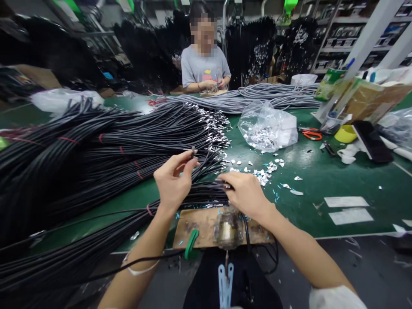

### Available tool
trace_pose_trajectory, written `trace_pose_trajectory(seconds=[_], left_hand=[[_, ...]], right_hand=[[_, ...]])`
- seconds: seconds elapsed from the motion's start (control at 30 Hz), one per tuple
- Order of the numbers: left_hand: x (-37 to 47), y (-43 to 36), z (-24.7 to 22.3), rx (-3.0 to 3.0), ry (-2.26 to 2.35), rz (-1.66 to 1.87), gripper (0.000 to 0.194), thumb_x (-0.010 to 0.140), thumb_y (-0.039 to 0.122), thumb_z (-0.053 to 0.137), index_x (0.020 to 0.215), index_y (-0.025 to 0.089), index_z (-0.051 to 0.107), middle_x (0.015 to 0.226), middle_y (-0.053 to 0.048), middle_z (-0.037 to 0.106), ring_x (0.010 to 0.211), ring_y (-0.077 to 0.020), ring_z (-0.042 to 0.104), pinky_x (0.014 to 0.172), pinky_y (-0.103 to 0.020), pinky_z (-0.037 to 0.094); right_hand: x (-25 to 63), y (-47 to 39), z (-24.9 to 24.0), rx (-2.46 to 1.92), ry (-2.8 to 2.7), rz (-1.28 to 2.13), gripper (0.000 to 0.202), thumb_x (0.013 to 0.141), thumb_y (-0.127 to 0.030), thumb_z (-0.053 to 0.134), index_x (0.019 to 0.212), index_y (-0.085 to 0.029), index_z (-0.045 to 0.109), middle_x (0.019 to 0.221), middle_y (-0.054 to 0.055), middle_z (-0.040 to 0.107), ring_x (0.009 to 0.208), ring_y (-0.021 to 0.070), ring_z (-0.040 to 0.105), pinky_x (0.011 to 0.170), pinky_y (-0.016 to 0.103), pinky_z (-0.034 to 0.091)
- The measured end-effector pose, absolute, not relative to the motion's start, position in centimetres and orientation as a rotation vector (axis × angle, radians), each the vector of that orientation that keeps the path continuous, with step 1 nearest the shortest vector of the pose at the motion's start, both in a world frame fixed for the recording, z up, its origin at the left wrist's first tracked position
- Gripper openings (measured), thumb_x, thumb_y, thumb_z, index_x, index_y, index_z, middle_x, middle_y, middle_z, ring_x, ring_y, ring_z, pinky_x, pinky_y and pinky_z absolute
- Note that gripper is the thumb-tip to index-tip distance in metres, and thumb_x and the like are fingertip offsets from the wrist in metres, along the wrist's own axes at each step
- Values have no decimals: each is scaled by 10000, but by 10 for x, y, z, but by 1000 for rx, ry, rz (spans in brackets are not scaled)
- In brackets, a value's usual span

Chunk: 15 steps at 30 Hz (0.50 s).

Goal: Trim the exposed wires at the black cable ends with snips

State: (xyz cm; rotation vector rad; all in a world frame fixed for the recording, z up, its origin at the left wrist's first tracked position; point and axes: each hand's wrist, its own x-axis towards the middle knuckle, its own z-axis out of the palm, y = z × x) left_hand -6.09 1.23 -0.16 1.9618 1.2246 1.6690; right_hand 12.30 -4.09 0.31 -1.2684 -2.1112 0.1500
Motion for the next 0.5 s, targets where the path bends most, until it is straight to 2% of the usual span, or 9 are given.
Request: trace_pose_trajectory(seconds=[0.1,0.17,0.33,0.4,0.5], left_hand=[[-51,-1,2,2019,1192,1694,426,824,254,603,1244,205,544,786,0,658,624,-91,604,673,-219,530],[-50,-8,4,2150,1175,1691,457,824,215,601,1274,209,524,695,22,620,545,-74,533,616,-196,496],[-49,-15,8,2326,1111,1615,271,833,172,581,1090,174,667,632,17,561,512,-66,470,530,-194,413],[-46,-17,9,2281,1101,1638,227,820,166,599,1027,169,692,646,13,582,506,-60,492,522,-190,420],[-43,-19,10,2208,1116,1693,184,798,165,626,962,175,707,738,-10,653,575,-73,558,554,-195,461]], right_hand=[[121,-44,11,-1124,-1792,188,178,859,-126,520,954,-164,665,847,29,696,741,127,627,672,246,483],[119,-45,14,-1121,-1723,209,189,882,-152,504,987,-178,659,848,27,692,720,124,619,663,252,493],[117,-49,12,-1101,-1713,328,371,884,-140,482,1236,-225,562,999,32,695,701,114,619,685,270,513],[117,-49,10,-1076,-1733,349,414,874,-129,489,1266,-250,545,1018,27,692,675,109,610,671,269,515],[118,-50,10,-1085,-1732,377,406,871,-139,498,1250,-271,562,935,14,694,635,106,592,639,262,511]])
